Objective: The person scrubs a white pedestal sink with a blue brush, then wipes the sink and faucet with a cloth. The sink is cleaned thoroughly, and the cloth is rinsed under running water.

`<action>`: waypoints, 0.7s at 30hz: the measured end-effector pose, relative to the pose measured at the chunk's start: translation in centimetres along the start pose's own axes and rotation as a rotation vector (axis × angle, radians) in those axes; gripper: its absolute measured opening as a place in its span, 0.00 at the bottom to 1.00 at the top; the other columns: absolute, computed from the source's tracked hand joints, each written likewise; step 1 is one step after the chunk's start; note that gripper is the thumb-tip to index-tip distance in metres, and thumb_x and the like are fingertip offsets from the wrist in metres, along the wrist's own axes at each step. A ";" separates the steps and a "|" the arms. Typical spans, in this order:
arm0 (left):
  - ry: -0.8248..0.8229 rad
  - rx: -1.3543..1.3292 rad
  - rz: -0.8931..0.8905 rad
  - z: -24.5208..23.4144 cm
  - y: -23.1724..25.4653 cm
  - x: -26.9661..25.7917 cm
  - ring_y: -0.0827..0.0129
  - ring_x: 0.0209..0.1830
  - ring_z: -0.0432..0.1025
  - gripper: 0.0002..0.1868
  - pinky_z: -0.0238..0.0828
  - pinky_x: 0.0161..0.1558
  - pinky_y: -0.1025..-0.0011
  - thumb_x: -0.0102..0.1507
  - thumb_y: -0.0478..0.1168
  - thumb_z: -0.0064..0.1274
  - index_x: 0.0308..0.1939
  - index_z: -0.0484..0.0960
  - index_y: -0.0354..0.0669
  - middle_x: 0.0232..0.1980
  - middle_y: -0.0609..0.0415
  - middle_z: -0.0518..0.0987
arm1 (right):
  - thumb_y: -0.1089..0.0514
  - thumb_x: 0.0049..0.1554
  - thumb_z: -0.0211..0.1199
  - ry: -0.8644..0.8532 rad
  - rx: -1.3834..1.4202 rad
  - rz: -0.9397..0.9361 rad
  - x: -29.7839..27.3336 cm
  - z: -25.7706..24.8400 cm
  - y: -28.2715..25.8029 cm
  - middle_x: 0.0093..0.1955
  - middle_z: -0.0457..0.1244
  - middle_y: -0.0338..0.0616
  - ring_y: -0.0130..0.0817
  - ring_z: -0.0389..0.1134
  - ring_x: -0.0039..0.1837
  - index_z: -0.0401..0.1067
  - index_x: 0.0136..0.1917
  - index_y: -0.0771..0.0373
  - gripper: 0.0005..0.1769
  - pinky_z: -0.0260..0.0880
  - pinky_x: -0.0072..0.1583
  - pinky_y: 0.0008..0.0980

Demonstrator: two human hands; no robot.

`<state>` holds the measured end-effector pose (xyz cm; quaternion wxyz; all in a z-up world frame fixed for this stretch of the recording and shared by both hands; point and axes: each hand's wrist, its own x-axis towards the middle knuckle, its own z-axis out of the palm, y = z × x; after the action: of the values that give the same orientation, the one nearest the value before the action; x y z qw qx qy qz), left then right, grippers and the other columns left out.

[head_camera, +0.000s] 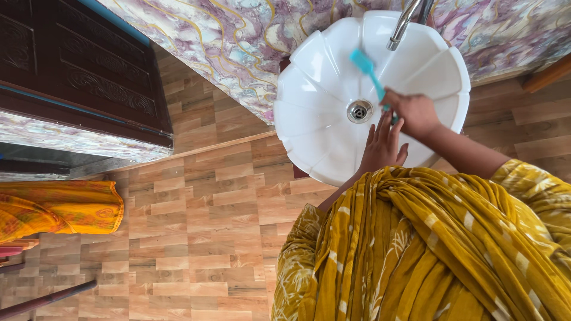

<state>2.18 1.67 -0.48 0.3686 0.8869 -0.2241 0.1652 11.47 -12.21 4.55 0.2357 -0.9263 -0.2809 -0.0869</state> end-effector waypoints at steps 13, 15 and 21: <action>0.054 0.077 0.084 -5.0 -2.5 2.0 0.49 0.70 0.69 0.17 0.65 0.69 0.50 0.64 0.42 0.58 0.55 0.72 0.49 0.64 0.46 0.71 | 0.55 0.46 0.66 0.016 -0.048 -0.006 0.4 3.1 -0.9 0.64 0.68 0.52 0.49 0.72 0.44 0.66 0.59 0.56 0.26 0.72 0.45 0.47; 0.061 0.038 0.128 -4.8 -2.5 0.5 0.53 0.66 0.71 0.16 0.66 0.68 0.52 0.63 0.44 0.58 0.54 0.74 0.53 0.61 0.51 0.72 | 0.54 0.43 0.66 -0.119 0.037 0.107 -2.2 3.3 -1.9 0.53 0.70 0.48 0.52 0.72 0.44 0.63 0.68 0.57 0.39 0.71 0.43 0.49; -0.147 0.049 -0.038 -6.3 -3.1 2.2 0.59 0.60 0.72 0.22 0.69 0.62 0.54 0.65 0.43 0.56 0.63 0.73 0.47 0.69 0.45 0.69 | 0.49 0.55 0.64 -0.104 0.038 0.021 2.2 3.2 -0.5 0.52 0.71 0.46 0.51 0.73 0.46 0.67 0.68 0.50 0.27 0.71 0.45 0.49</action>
<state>4.84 7.61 2.98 0.3324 0.9095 -0.2295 0.0980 13.07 -9.24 2.63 0.2391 -0.9278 -0.2847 -0.0310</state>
